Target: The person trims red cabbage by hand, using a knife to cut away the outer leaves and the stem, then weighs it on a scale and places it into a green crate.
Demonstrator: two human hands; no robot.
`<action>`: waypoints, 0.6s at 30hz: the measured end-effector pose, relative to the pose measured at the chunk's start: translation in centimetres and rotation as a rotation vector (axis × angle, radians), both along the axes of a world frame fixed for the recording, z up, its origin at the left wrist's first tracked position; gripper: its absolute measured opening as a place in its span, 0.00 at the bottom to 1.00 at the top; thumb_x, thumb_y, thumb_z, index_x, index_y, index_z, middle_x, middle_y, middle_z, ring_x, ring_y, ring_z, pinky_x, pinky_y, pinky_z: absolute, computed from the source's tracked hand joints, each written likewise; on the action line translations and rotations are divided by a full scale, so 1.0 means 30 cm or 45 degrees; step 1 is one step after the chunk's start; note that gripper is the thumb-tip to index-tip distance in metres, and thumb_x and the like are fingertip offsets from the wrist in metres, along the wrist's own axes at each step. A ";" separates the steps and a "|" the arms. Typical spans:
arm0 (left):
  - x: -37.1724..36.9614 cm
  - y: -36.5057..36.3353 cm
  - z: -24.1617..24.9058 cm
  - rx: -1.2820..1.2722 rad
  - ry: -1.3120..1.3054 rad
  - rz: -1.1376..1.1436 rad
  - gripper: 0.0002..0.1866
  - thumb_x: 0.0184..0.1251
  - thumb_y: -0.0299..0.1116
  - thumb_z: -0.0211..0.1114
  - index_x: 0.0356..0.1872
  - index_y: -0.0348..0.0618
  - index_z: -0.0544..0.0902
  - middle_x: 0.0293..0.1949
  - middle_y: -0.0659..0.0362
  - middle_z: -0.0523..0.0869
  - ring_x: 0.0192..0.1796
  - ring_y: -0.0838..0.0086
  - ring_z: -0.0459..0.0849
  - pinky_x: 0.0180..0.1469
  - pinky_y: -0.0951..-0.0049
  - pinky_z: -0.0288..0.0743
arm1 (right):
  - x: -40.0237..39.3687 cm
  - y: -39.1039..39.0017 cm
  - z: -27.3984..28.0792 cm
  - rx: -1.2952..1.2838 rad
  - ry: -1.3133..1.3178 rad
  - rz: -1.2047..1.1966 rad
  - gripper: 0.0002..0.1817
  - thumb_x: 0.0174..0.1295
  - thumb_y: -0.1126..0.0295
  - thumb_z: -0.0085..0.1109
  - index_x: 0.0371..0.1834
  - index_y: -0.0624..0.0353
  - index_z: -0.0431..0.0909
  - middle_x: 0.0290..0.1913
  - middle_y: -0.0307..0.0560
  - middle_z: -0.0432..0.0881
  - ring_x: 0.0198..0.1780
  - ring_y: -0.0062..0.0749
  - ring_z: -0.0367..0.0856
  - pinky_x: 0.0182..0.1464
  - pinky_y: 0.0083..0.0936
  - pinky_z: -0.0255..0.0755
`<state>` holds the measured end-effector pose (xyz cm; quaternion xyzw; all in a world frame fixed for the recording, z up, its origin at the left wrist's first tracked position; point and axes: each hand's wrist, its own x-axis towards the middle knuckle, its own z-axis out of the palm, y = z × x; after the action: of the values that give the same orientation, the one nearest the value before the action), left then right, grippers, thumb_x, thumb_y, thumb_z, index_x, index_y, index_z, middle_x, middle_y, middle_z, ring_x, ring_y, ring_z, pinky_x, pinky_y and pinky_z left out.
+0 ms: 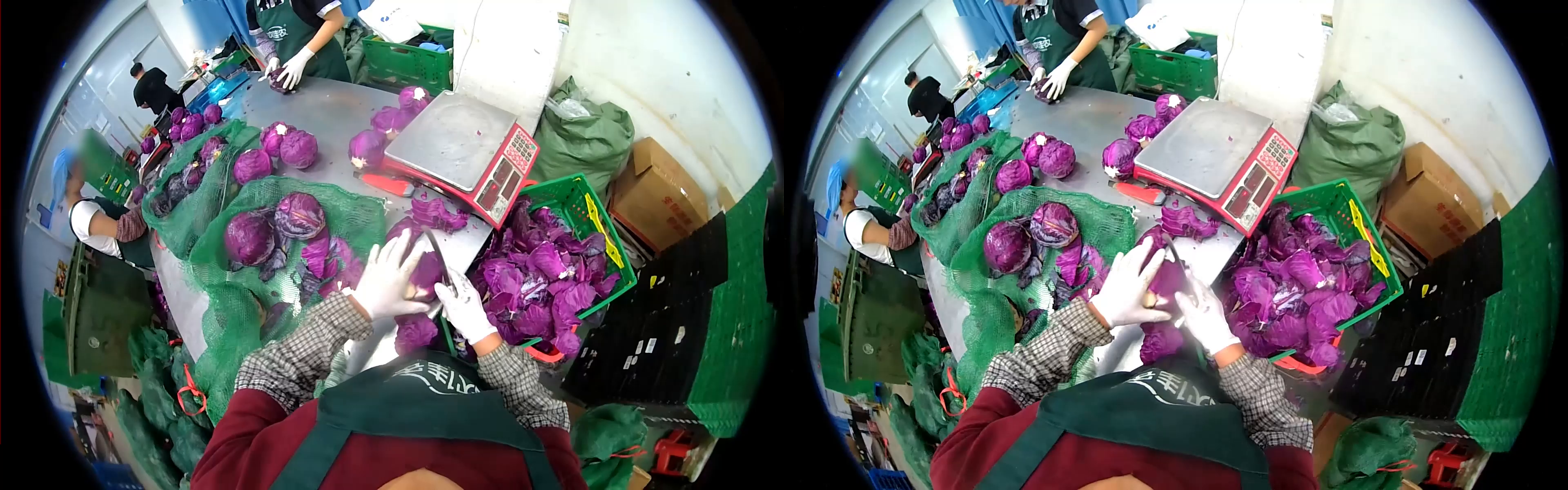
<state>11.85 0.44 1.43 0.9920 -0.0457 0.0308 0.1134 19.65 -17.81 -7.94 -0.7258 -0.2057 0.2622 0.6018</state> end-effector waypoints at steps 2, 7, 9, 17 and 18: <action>0.027 -0.006 -0.025 -0.225 0.003 0.002 0.65 0.34 0.58 0.77 0.71 0.34 0.50 0.69 0.32 0.53 0.69 0.39 0.58 0.70 0.52 0.57 | 0.019 0.031 0.014 0.065 0.078 -0.056 0.26 0.66 0.62 0.56 0.63 0.66 0.69 0.55 0.52 0.77 0.53 0.32 0.76 0.55 0.25 0.71; 0.102 -0.012 0.019 -0.119 0.317 0.082 0.66 0.35 0.50 0.78 0.72 0.34 0.45 0.68 0.33 0.58 0.65 0.39 0.65 0.66 0.55 0.66 | 0.043 0.019 0.068 0.116 0.146 -0.123 0.24 0.69 0.60 0.51 0.62 0.66 0.70 0.59 0.56 0.76 0.59 0.41 0.75 0.62 0.31 0.66; 0.132 -0.007 0.021 -0.175 0.402 0.249 0.65 0.35 0.51 0.78 0.72 0.31 0.46 0.66 0.34 0.60 0.64 0.41 0.67 0.65 0.57 0.67 | 0.039 0.018 -0.012 0.049 -0.474 -0.126 0.23 0.70 0.62 0.50 0.62 0.66 0.69 0.46 0.53 0.78 0.43 0.36 0.78 0.47 0.28 0.72; 0.150 -0.053 0.002 -0.083 0.359 0.352 0.64 0.37 0.58 0.74 0.69 0.26 0.50 0.61 0.33 0.66 0.61 0.43 0.70 0.62 0.57 0.70 | -0.004 0.027 0.191 -0.271 -0.651 0.064 0.25 0.71 0.64 0.42 0.65 0.71 0.63 0.64 0.67 0.67 0.66 0.53 0.66 0.68 0.34 0.61; 0.151 -0.060 0.000 -0.132 0.356 0.373 0.63 0.38 0.59 0.74 0.69 0.25 0.52 0.61 0.32 0.65 0.61 0.42 0.70 0.61 0.57 0.70 | -0.001 0.038 0.195 -0.300 -0.582 0.040 0.24 0.70 0.65 0.42 0.64 0.72 0.64 0.64 0.67 0.67 0.66 0.53 0.67 0.67 0.34 0.61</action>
<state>16.37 -1.34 1.43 0.9755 0.1169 -0.0888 0.1638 19.63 -16.68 -2.09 -0.8281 -0.3156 0.1226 0.4468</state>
